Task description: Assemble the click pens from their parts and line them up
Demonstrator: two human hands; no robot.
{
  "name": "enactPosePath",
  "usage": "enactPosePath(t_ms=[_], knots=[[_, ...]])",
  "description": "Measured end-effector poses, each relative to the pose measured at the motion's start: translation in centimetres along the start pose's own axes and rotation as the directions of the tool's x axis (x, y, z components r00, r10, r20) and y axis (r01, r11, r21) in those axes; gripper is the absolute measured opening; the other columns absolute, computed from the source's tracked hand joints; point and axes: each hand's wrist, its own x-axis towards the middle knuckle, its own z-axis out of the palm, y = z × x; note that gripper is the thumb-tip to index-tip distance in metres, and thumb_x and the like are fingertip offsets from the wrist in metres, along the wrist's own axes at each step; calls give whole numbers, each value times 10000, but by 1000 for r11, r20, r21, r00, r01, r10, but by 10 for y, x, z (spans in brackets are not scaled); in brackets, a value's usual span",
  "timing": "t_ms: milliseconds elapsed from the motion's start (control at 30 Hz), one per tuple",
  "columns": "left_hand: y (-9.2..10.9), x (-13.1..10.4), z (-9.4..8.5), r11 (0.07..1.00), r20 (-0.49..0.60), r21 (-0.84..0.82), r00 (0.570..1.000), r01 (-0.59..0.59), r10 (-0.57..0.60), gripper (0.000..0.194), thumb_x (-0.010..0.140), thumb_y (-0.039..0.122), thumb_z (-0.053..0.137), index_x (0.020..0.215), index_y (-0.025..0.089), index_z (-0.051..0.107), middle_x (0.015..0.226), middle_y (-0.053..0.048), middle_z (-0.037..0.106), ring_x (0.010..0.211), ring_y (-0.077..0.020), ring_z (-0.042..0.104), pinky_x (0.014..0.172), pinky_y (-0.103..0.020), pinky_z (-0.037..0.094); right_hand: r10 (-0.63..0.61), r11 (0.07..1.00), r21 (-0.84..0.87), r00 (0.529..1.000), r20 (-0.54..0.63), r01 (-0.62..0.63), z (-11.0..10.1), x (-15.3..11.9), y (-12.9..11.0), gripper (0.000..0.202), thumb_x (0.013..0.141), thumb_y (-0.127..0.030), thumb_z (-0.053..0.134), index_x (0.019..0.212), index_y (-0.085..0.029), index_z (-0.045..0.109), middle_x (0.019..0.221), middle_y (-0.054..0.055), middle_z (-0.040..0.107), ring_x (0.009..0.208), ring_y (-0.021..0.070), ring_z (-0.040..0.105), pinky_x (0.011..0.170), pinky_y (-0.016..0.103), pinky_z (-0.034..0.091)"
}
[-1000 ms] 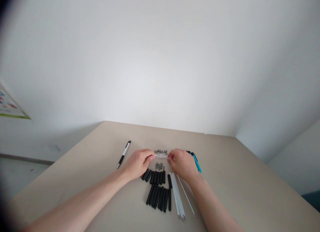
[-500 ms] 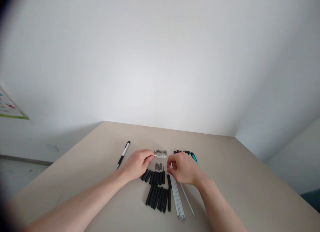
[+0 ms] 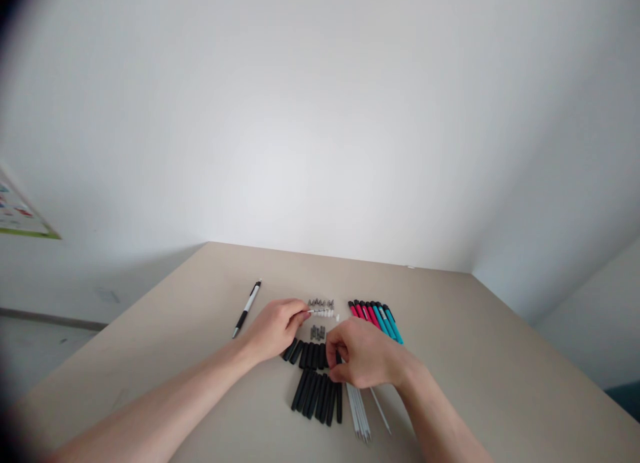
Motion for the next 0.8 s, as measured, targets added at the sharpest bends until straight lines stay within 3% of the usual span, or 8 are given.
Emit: enactPosePath(t_ms=[167,500,800], knots=[[-1,0,1,1000,-3,2,1000,-9,9,223,933,218,451,850,197,657,819,-35,682,756,-171,617,698,-245,438,26,1000,-8,999,26,-26,-2,-4,0,82,605,-145,666,670,-194,683,512,-72,461,468,70,415,413,175,239],[0,0,0,1000,-5,-14,1000,-12,12,223,931,215,456,863,199,667,834,-36,689,774,-172,623,713,-249,450,58,995,70,977,207,-74,-2,-7,0,156,597,-124,662,703,-216,731,491,-74,467,446,74,414,398,177,233],[-1,0,0,1000,-10,-15,1000,-24,24,218,931,205,455,857,193,659,824,-37,681,753,-168,613,694,-245,439,44,996,71,973,224,-62,0,-6,3,161,584,-166,728,728,-230,757,485,-78,461,448,73,411,397,181,228]])
